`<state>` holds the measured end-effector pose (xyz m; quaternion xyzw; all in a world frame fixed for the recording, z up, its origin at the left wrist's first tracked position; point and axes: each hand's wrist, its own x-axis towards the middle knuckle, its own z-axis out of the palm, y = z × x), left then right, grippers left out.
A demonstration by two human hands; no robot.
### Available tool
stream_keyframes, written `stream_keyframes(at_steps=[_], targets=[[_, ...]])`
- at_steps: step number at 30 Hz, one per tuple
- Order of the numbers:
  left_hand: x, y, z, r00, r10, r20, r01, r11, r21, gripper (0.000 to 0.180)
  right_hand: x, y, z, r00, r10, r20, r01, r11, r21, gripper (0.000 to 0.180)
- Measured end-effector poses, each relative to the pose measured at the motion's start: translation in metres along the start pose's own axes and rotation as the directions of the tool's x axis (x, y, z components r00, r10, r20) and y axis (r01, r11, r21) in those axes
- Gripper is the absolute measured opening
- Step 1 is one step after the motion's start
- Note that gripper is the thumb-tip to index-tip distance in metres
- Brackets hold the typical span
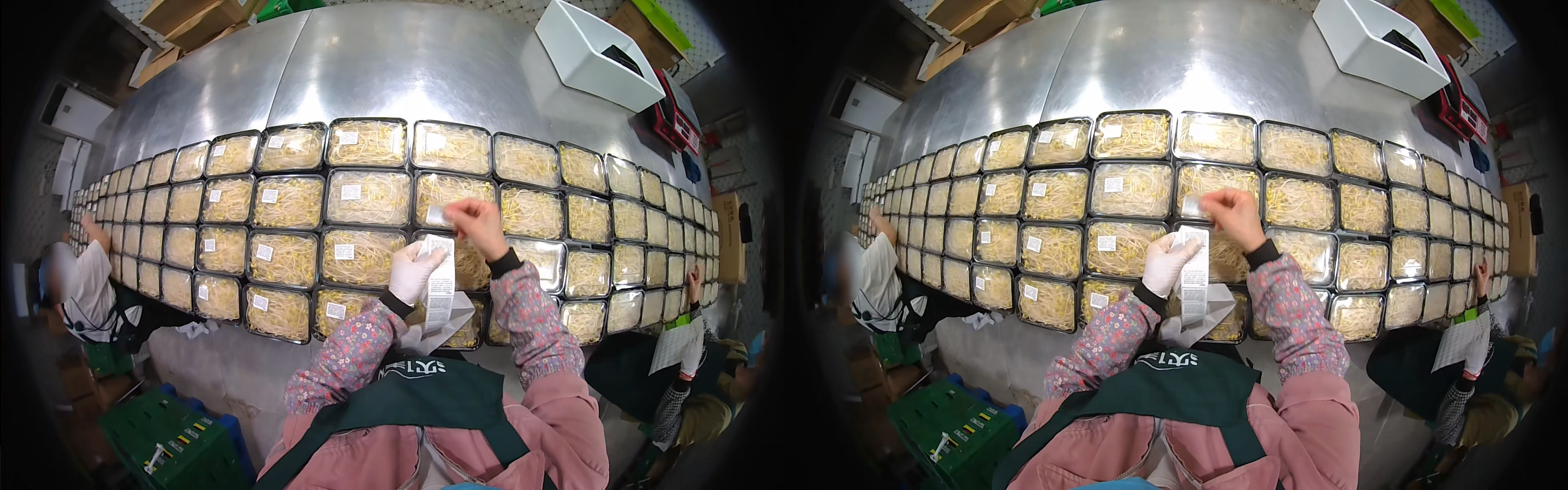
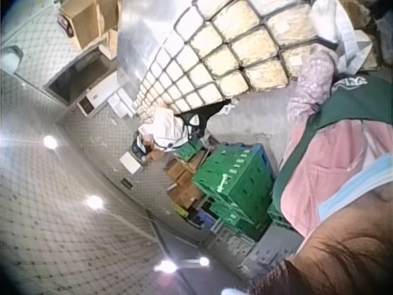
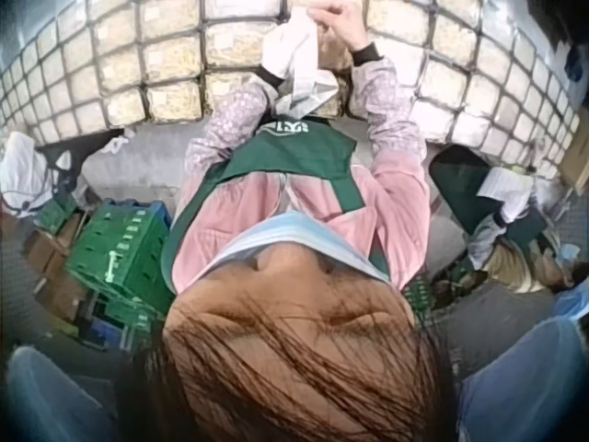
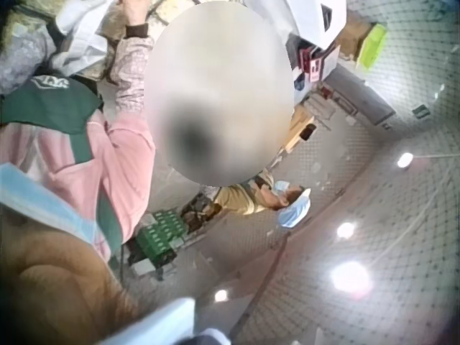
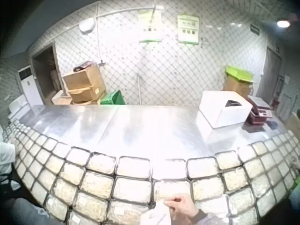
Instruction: The person applies labels to individual plastic food trays arranged in rows on a metal table, peeling labels from a long roll and sticking them onto the transparent lids.
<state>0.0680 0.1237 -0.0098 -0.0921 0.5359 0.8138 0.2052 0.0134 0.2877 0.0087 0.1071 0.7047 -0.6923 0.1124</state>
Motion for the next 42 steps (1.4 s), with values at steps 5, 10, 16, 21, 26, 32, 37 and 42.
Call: stream_keyframes(at_steps=[5,10,16,21,26,32,37,42], targets=[[-0.006,0.004,-0.021,0.992,-0.093,0.083,0.089,0.995,0.045,0.020,0.069,0.033,-0.014,0.950,-0.305,-0.060,0.257,0.880,-0.400,0.018],[-0.012,0.001,-0.033,0.998,-0.037,0.059,0.033,0.997,0.067,0.023,0.056,0.002,-0.005,0.942,-0.327,-0.082,0.091,0.480,-0.873,0.034],[-0.028,-0.004,-0.032,0.993,-0.070,-0.090,0.071,0.997,0.009,0.018,-0.037,-0.005,-0.006,0.959,0.118,0.258,-0.087,0.988,-0.126,0.025],[-0.058,-0.016,-0.023,0.998,-0.069,0.004,0.069,0.997,0.033,0.020,-0.086,0.009,0.014,0.964,0.091,0.248,-0.123,0.985,0.118,0.011],[-0.082,-0.015,-0.035,0.987,-0.163,0.012,0.162,0.984,0.069,0.018,-0.059,0.032,0.004,0.989,0.136,0.059,-0.137,0.991,0.013,0.016],[-0.082,-0.022,-0.049,0.995,-0.056,-0.082,0.055,0.998,-0.010,0.020,-0.085,0.024,0.040,0.900,0.165,0.403,-0.193,0.981,0.028,0.021],[-0.104,-0.015,-0.043,0.980,-0.195,0.046,0.193,0.980,0.057,0.021,-0.065,0.033,0.020,0.994,0.051,0.092,-0.059,0.994,0.087,0.013],[-0.118,-0.008,-0.059,0.981,-0.155,0.119,0.145,0.986,0.084,0.020,-0.039,0.054,0.014,0.980,-0.181,0.083,0.198,0.839,-0.507,0.021]])
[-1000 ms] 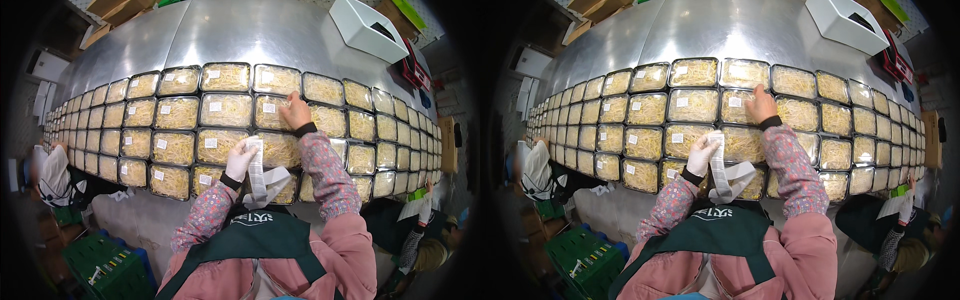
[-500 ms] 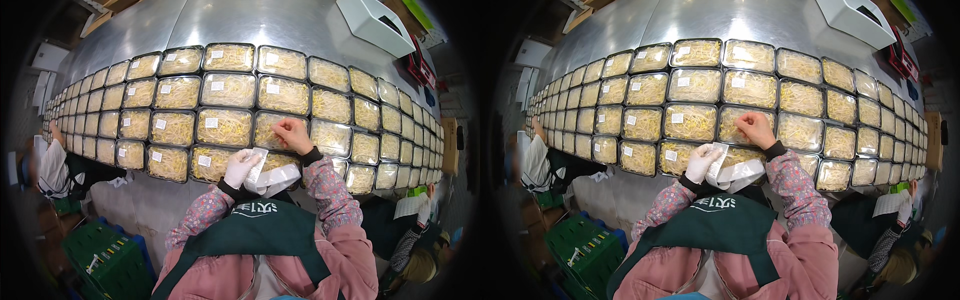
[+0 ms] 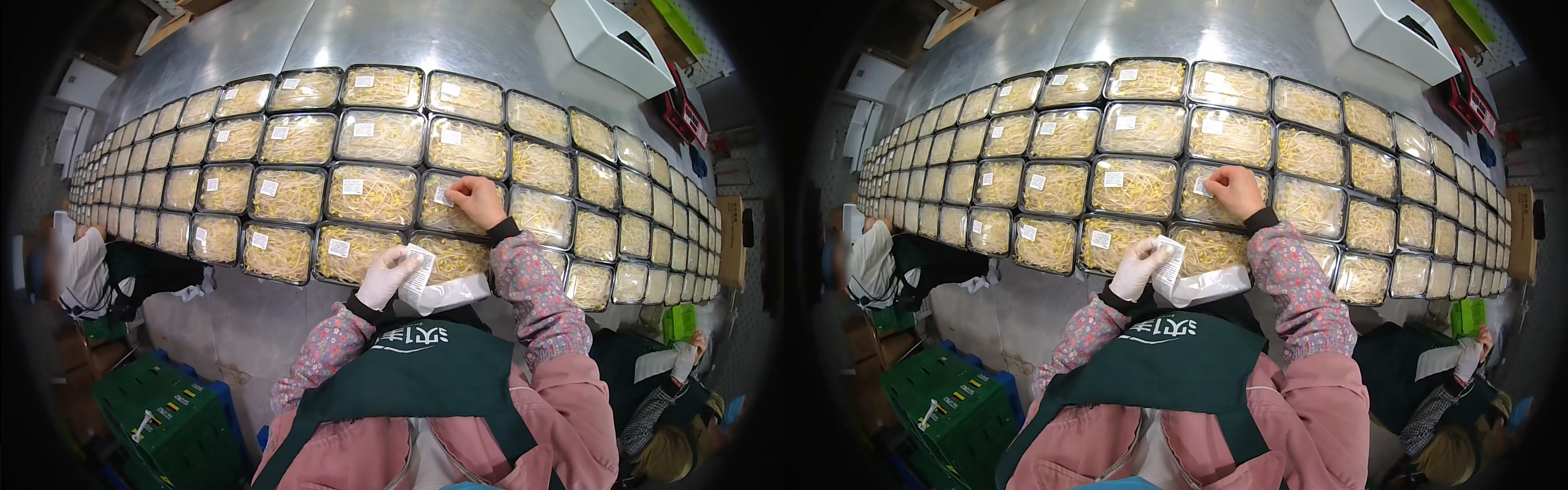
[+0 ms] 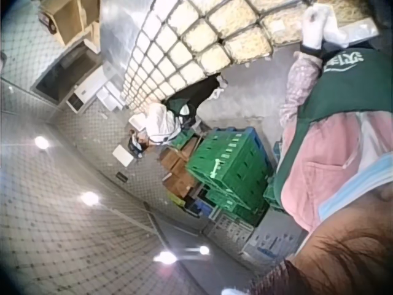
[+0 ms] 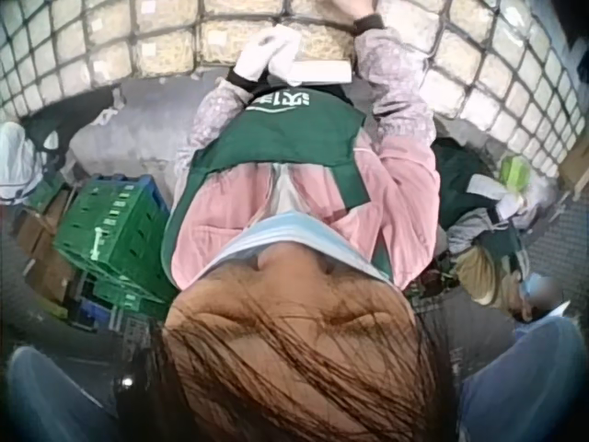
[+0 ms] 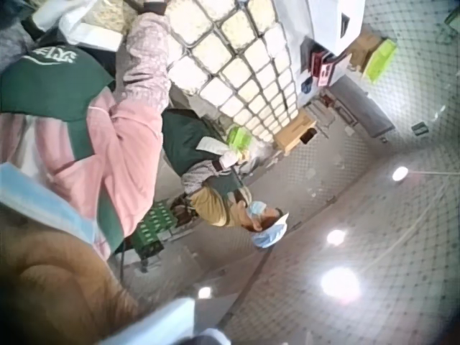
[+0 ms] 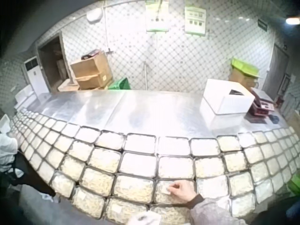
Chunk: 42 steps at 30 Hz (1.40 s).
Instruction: The person applies labels to individual plastic food trays arranged in rows on a metal table, peeling labels from a long roll and sticking them onto the transparent lids.
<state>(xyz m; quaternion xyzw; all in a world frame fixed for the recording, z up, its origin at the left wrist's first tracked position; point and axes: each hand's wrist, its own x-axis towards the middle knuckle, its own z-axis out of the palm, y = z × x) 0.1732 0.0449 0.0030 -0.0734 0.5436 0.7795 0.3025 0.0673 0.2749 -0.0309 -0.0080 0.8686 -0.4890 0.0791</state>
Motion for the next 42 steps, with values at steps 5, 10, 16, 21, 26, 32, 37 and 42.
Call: stream_keyframes(at_steps=[5,10,16,21,26,32,37,42], targets=[[-0.010,0.003,-0.005,0.968,0.251,0.016,-0.251,0.967,0.035,0.026,-0.003,-0.026,-0.005,0.998,-0.031,-0.051,0.001,0.864,-0.504,0.029],[-0.017,-0.005,-0.007,0.971,0.119,-0.207,-0.139,0.987,-0.085,0.015,-0.047,-0.030,-0.012,0.999,-0.050,0.002,0.050,0.999,0.020,0.025],[-0.038,-0.030,-0.006,0.962,0.190,-0.195,-0.192,0.981,0.007,0.020,-0.124,-0.084,0.042,0.949,0.077,0.306,-0.250,0.774,0.582,0.014],[-0.077,-0.037,-0.018,0.997,0.003,-0.083,0.002,0.998,0.065,0.020,-0.110,-0.041,0.019,0.988,0.148,0.048,-0.156,0.946,0.285,0.016],[-0.099,-0.045,-0.018,0.970,0.239,-0.048,-0.235,0.970,0.064,0.013,-0.104,-0.020,0.046,0.998,-0.032,0.055,0.050,0.932,-0.359,0.027],[-0.113,-0.034,-0.009,0.984,0.146,-0.104,-0.164,0.966,-0.199,0.012,-0.122,-0.037,0.022,0.998,-0.008,-0.070,-0.043,0.718,-0.695,0.050],[-0.098,-0.049,0.006,0.900,0.346,-0.266,-0.348,0.937,0.041,0.015,-0.199,-0.092,0.056,0.950,0.118,0.289,-0.269,0.780,0.565,0.023],[-0.085,-0.050,0.045,0.976,0.208,-0.064,-0.206,0.978,0.045,0.016,-0.211,-0.055,0.036,0.993,0.113,0.033,-0.109,0.773,0.625,0.014]])
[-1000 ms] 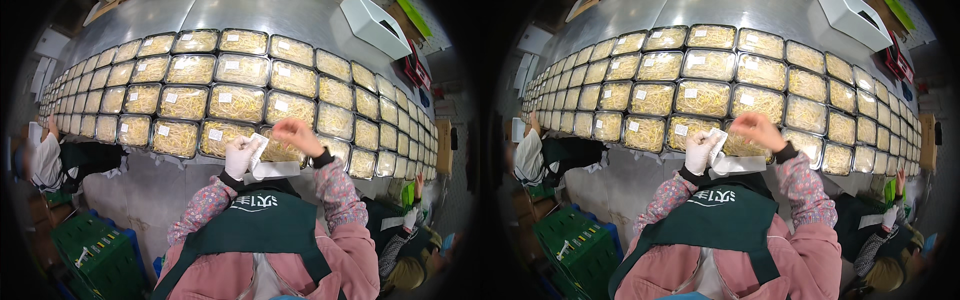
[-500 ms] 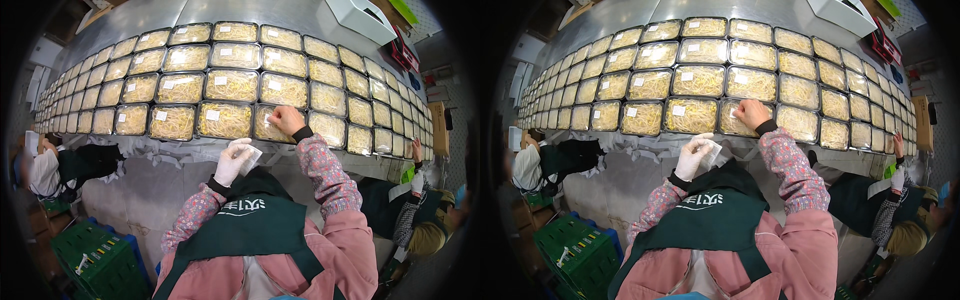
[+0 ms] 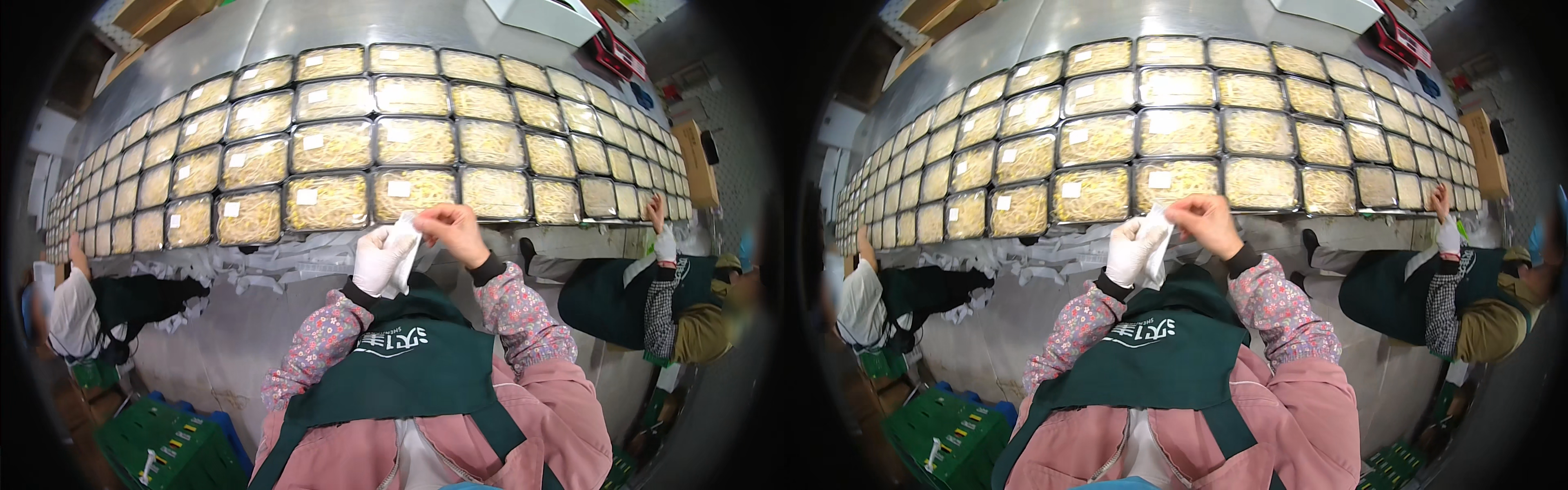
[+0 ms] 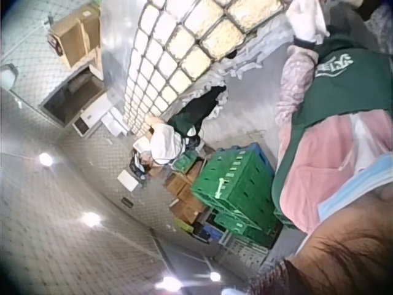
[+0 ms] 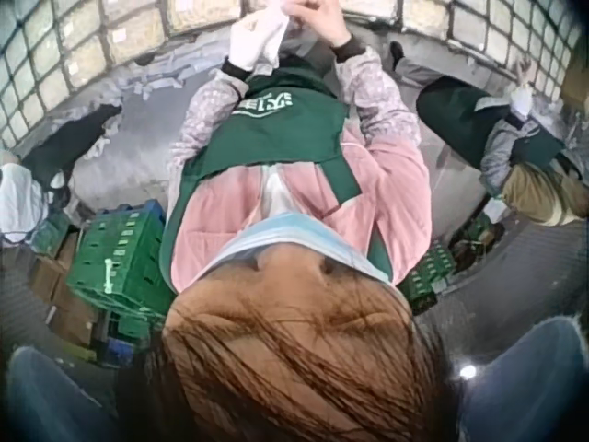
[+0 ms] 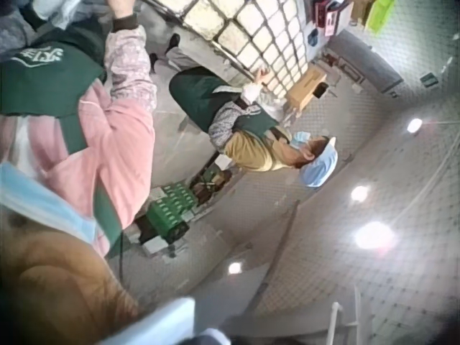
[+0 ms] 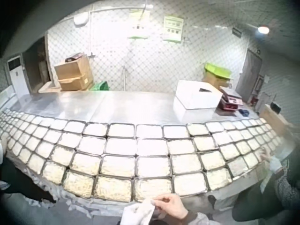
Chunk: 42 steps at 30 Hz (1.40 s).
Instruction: The person applies labels to individual plastic food trays arranged in rows on a metal table, peeling labels from a long roll and sticking them onto the transparent lids.
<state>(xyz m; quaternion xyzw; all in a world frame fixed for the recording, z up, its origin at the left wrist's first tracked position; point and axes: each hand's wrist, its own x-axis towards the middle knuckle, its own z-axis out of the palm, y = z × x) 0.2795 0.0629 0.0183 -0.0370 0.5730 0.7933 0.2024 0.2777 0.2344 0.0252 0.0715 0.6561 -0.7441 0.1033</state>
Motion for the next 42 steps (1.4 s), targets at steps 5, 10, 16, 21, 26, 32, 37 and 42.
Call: stream_keyframes(at_steps=[5,10,16,21,26,32,37,42], targets=[[0.008,-0.016,0.029,0.971,-0.169,0.167,0.171,0.985,0.006,0.011,0.025,-0.003,-0.128,0.945,-0.187,-0.268,0.006,0.830,-0.558,0.016],[0.027,-0.012,0.082,0.968,0.235,0.091,-0.245,0.962,0.119,0.013,0.050,0.007,-0.159,0.971,-0.202,-0.125,-0.024,0.440,-0.898,0.021],[0.046,0.011,0.125,0.981,0.181,-0.067,-0.178,0.983,0.039,0.016,0.050,-0.019,-0.192,0.968,-0.214,-0.132,-0.064,0.297,-0.953,0.045],[0.067,-0.023,0.155,0.979,0.110,-0.173,-0.091,0.989,0.113,0.016,0.020,-0.040,-0.168,0.969,0.095,0.228,-0.108,0.993,0.046,0.025],[0.083,-0.024,0.176,0.992,-0.055,-0.112,0.060,0.997,0.043,0.014,0.065,-0.041,-0.198,1.000,0.003,0.017,-0.004,1.000,0.023,0.014],[0.108,-0.053,0.159,0.974,0.226,-0.009,-0.217,0.942,0.255,0.014,0.158,-0.007,-0.226,0.959,-0.285,0.000,0.197,0.663,-0.723,0.024],[0.120,-0.008,0.162,0.991,0.035,-0.126,-0.032,0.999,0.021,0.015,0.159,-0.041,-0.233,0.984,-0.175,0.013,0.059,0.258,-0.964,0.041],[0.138,0.009,0.147,0.955,0.151,-0.254,-0.145,0.989,0.043,0.020,0.093,-0.060,-0.192,0.887,-0.071,0.456,0.191,0.956,-0.222,0.068]])
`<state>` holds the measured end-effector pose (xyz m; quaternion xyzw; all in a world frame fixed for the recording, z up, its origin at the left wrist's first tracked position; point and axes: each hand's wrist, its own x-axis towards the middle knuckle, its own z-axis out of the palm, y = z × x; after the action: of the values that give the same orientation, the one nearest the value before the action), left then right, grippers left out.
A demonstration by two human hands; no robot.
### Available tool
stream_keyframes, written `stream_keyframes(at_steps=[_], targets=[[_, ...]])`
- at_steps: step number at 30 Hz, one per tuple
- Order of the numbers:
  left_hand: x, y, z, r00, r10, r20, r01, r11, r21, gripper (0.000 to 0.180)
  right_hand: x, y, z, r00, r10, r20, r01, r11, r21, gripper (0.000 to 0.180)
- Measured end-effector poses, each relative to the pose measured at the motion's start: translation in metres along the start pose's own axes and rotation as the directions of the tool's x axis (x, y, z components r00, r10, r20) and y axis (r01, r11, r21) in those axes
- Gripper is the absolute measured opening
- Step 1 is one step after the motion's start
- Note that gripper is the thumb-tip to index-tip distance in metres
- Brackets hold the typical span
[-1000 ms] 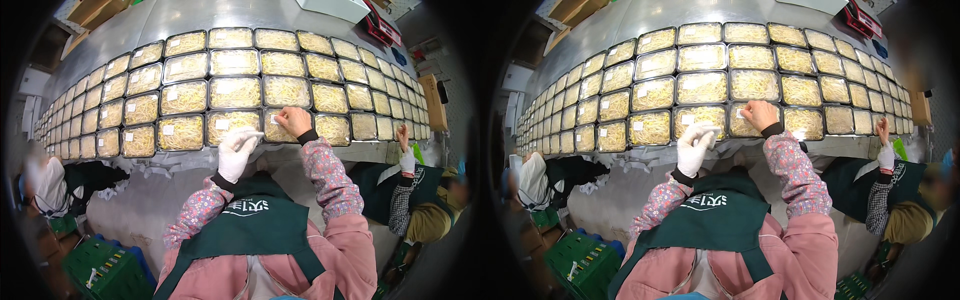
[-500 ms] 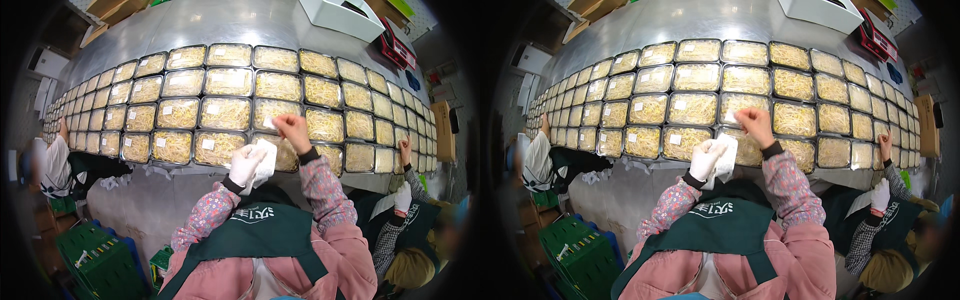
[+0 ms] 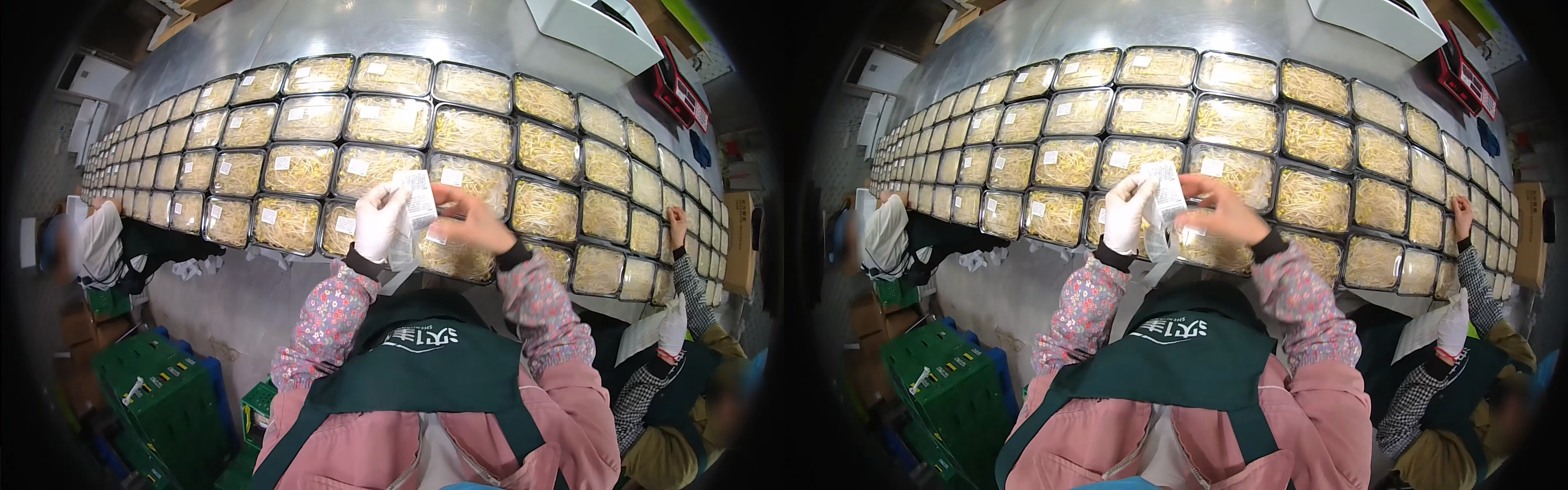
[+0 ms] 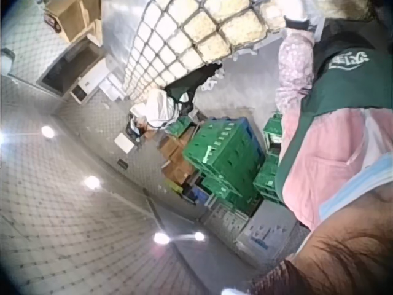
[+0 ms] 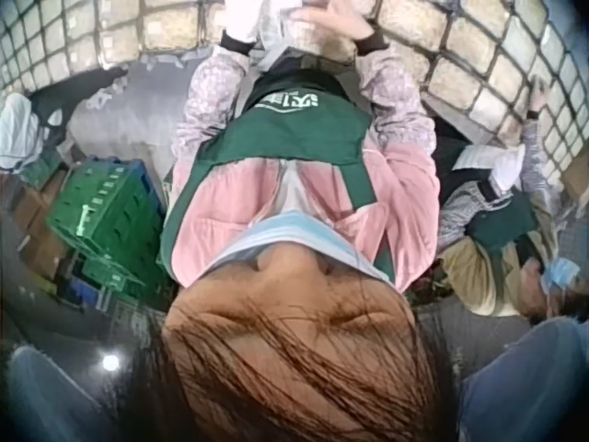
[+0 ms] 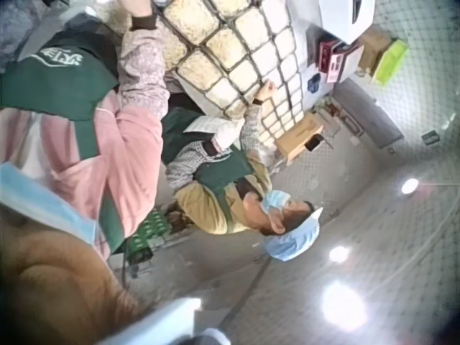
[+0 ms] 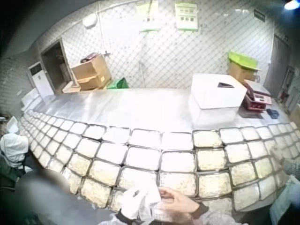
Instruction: The person applies labels to individual plastic food trays arranged in rows on a metal table, peeling labels from a long roll and sticking them onto the transparent lids.
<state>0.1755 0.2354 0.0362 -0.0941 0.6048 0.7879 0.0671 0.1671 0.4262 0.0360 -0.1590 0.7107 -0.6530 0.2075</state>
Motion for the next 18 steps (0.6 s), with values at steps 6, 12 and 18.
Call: stream_keyframes(at_steps=[6,12,18], targets=[[0.009,0.039,-0.010,0.995,0.096,-0.014,-0.097,0.986,-0.132,0.013,-0.039,0.024,0.084,0.990,0.117,0.079,-0.141,0.838,0.527,0.056],[0.013,0.044,-0.047,0.981,0.186,-0.047,-0.190,0.905,-0.380,0.012,-0.080,0.037,0.065,0.961,0.277,-0.017,-0.242,0.865,0.440,0.020],[-0.029,0.061,-0.086,0.938,0.032,0.346,0.194,0.780,-0.595,0.013,-0.116,-0.010,0.048,0.897,0.416,-0.150,-0.303,0.825,0.477,0.023]])
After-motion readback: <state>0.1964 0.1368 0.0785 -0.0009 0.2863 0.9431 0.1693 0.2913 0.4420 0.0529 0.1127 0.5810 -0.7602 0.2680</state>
